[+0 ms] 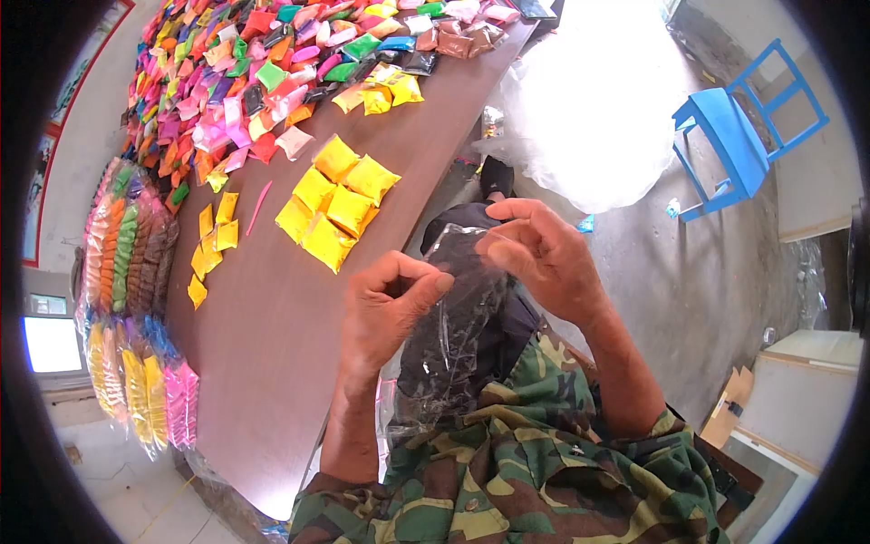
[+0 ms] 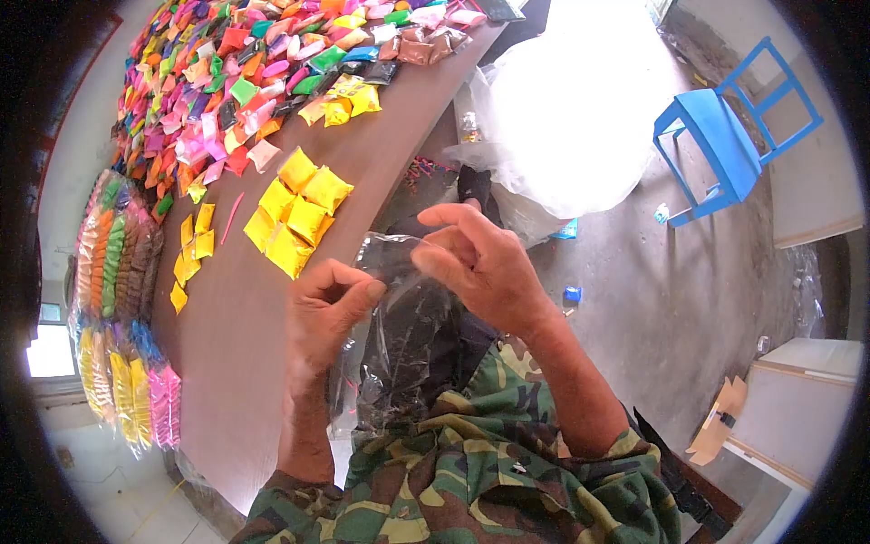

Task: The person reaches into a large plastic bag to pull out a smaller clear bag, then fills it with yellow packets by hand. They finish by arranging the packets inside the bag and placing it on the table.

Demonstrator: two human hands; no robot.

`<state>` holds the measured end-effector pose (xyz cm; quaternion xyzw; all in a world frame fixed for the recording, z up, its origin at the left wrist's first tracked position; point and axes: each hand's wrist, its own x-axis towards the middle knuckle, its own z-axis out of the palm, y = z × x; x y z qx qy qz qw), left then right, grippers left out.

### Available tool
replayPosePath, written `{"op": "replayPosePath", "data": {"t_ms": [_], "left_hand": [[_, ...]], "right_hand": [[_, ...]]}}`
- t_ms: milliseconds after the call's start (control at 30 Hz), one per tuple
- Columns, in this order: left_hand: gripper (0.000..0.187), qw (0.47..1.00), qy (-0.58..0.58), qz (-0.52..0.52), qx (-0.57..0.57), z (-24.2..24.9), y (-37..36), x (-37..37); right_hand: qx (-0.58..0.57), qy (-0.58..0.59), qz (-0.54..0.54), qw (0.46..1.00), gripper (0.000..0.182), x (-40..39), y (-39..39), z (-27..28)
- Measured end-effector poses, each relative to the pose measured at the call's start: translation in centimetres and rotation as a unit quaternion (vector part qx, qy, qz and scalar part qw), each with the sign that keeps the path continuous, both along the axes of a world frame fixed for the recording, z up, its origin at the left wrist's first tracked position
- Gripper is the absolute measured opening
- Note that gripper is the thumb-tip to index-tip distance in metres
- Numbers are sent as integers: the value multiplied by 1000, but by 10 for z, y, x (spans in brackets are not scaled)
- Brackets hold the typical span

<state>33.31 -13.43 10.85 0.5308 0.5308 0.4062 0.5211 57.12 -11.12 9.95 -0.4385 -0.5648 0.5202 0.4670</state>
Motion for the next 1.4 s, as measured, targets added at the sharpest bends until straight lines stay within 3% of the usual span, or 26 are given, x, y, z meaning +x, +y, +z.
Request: {"op": "replayPosePath", "data": {"t_ms": [67,167,367,667,800,900,1067,1133,1267,1400], "left_hand": [[16,1000,-5,8,2,-2,2,-7],[16,999,-27,18,4,-3,3,-12],[19,1000,-10,21,-6,-9,3,-16],[21,999,-9,43,-16,-10,3,-15],[26,999,-36,23,-20,-12,0,-23],[40,999,-6,-5,-31,0,-5,-25],[27,995,-37,-24,-94,-15,-23,-32],[18,991,-30,-9,-131,-13,-27,-27],[17,996,-34,37,-73,-22,-29,-24],[19,990,-75,114,-30,-22,-24,-22]], "right_hand": [[18,-3,5,1000,28,2,-5,-7],[-41,-69,46,996,29,11,-10,-13],[-75,13,41,996,21,20,-9,-31],[-96,80,32,992,24,13,-7,-34],[-80,102,9,991,23,10,-6,-38],[-68,118,-23,990,22,10,-3,-41],[-62,138,-97,984,22,11,0,-38],[-59,122,-101,986,25,12,4,-39],[-57,167,-187,967,42,-3,2,-36],[-131,158,-188,960,56,-20,-24,-57]]}}
